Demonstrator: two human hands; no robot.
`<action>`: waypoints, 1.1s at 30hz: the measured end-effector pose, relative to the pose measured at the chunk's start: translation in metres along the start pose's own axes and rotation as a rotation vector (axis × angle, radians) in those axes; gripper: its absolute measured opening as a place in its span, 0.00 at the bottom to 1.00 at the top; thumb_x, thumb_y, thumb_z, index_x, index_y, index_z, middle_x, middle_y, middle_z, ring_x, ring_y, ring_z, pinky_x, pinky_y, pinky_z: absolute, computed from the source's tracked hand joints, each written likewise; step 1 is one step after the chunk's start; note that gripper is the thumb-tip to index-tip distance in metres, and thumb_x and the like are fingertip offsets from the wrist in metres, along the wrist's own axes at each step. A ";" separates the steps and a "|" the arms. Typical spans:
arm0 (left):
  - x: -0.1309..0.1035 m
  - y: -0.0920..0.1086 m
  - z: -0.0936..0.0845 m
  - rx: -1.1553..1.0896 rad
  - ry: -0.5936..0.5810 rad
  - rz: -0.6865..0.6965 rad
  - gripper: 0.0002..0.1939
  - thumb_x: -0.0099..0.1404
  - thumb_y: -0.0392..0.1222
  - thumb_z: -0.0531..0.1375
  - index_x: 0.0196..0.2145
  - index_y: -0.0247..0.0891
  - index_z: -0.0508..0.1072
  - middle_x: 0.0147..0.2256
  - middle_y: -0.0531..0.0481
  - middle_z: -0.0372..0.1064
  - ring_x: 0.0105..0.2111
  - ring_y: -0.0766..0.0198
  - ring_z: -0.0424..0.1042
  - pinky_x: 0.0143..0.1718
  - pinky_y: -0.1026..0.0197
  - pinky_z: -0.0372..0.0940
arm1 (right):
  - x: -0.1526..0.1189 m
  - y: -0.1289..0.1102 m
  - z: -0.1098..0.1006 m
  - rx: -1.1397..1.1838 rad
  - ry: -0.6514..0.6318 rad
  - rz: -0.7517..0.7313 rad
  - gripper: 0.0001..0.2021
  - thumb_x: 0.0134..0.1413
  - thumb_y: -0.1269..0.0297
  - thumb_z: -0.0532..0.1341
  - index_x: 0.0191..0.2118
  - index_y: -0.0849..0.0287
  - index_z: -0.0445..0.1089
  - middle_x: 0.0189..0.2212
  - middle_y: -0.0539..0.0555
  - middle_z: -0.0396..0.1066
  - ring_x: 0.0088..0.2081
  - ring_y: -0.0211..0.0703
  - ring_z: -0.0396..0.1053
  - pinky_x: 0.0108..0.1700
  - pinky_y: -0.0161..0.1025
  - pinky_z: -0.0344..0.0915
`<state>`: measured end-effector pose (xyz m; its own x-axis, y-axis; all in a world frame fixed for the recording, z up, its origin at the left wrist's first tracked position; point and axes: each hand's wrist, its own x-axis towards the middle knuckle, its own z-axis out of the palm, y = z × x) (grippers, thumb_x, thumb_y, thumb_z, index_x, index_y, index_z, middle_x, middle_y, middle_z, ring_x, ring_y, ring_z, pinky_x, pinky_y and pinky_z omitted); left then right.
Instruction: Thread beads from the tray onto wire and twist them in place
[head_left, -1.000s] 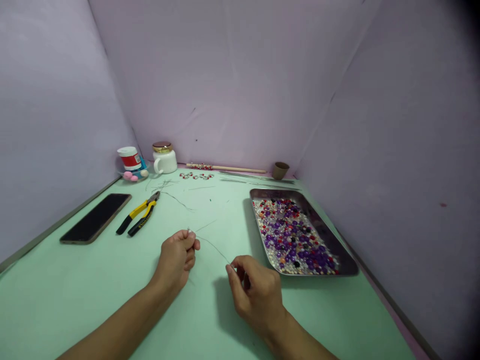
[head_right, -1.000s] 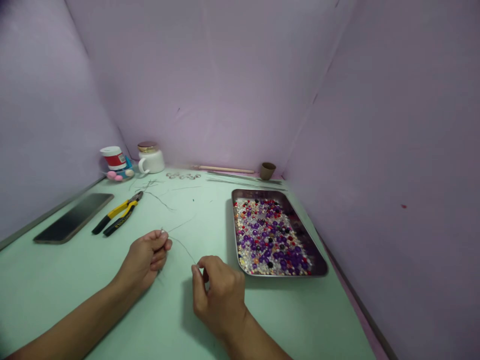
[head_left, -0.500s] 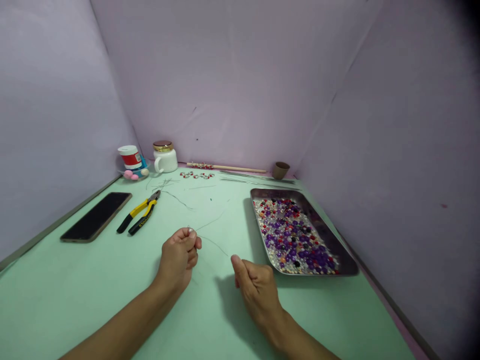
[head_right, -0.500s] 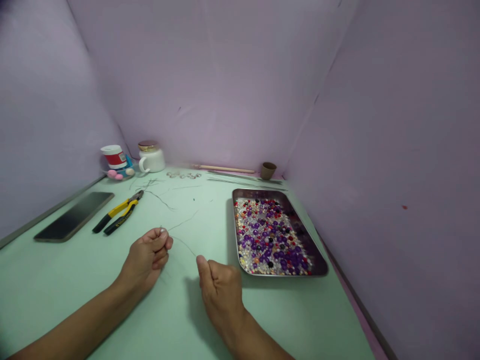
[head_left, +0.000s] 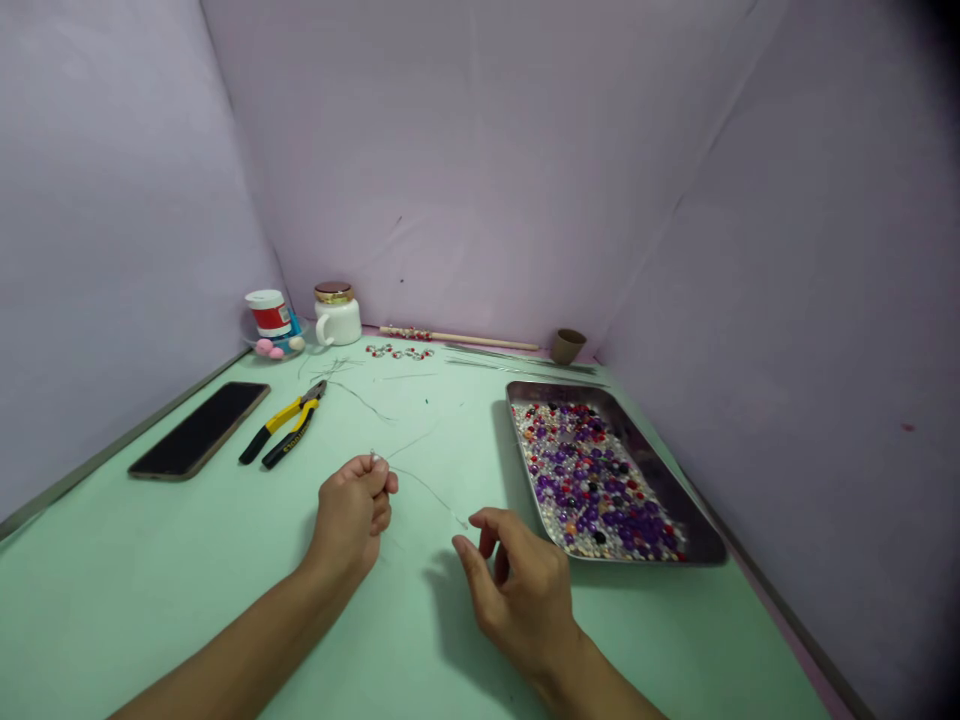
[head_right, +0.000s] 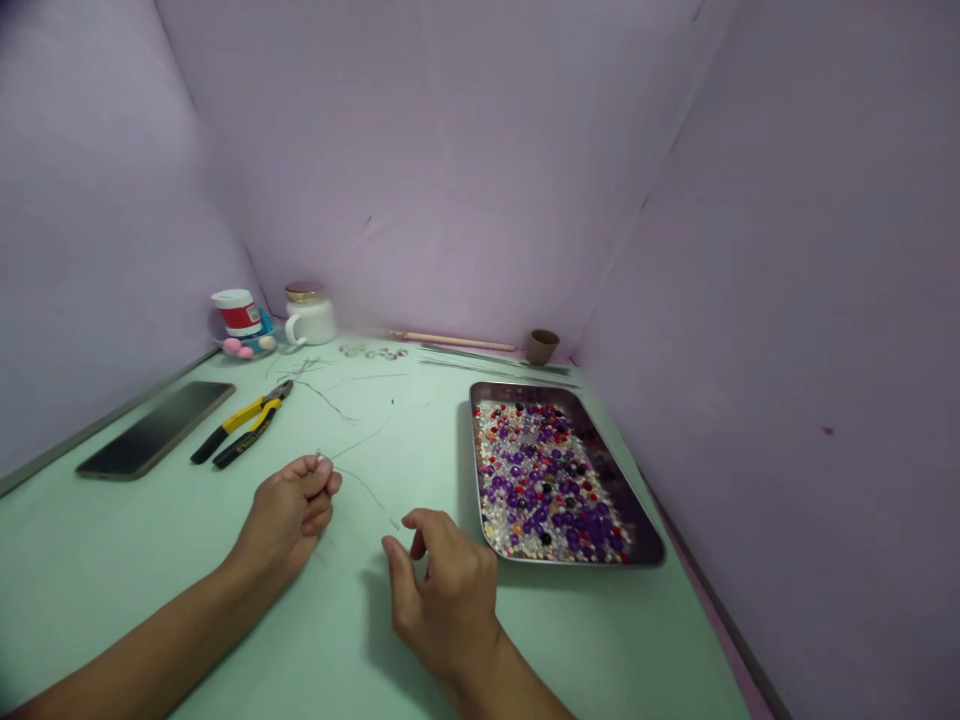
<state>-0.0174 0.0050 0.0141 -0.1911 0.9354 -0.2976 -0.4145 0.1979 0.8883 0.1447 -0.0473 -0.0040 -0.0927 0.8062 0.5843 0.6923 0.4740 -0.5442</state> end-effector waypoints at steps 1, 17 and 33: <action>0.000 -0.001 0.000 0.005 -0.002 -0.002 0.09 0.50 0.38 0.58 0.20 0.35 0.59 0.18 0.56 0.59 0.11 0.80 0.43 0.11 0.71 0.38 | 0.001 0.000 0.000 -0.002 0.003 -0.015 0.03 0.49 0.68 0.56 0.32 0.60 0.63 0.20 0.49 0.65 0.17 0.33 0.60 0.21 0.31 0.56; -0.003 -0.005 0.002 0.012 0.017 0.007 0.10 0.53 0.40 0.58 0.21 0.36 0.59 0.18 0.57 0.58 0.11 0.80 0.42 0.11 0.71 0.37 | 0.002 0.000 -0.001 -0.041 -0.007 -0.092 0.01 0.48 0.71 0.55 0.30 0.61 0.63 0.19 0.50 0.63 0.19 0.34 0.60 0.21 0.32 0.53; -0.007 -0.006 0.006 -0.058 -0.068 0.008 0.08 0.52 0.39 0.58 0.23 0.36 0.60 0.17 0.58 0.59 0.10 0.80 0.41 0.11 0.71 0.36 | 0.001 0.005 0.008 0.211 -0.199 0.468 0.22 0.56 0.56 0.43 0.14 0.58 0.46 0.11 0.45 0.45 0.15 0.32 0.47 0.19 0.32 0.44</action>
<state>-0.0084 -0.0011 0.0131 -0.1347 0.9548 -0.2649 -0.4649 0.1752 0.8679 0.1423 -0.0408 -0.0113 0.0428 0.9896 0.1373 0.5354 0.0933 -0.8394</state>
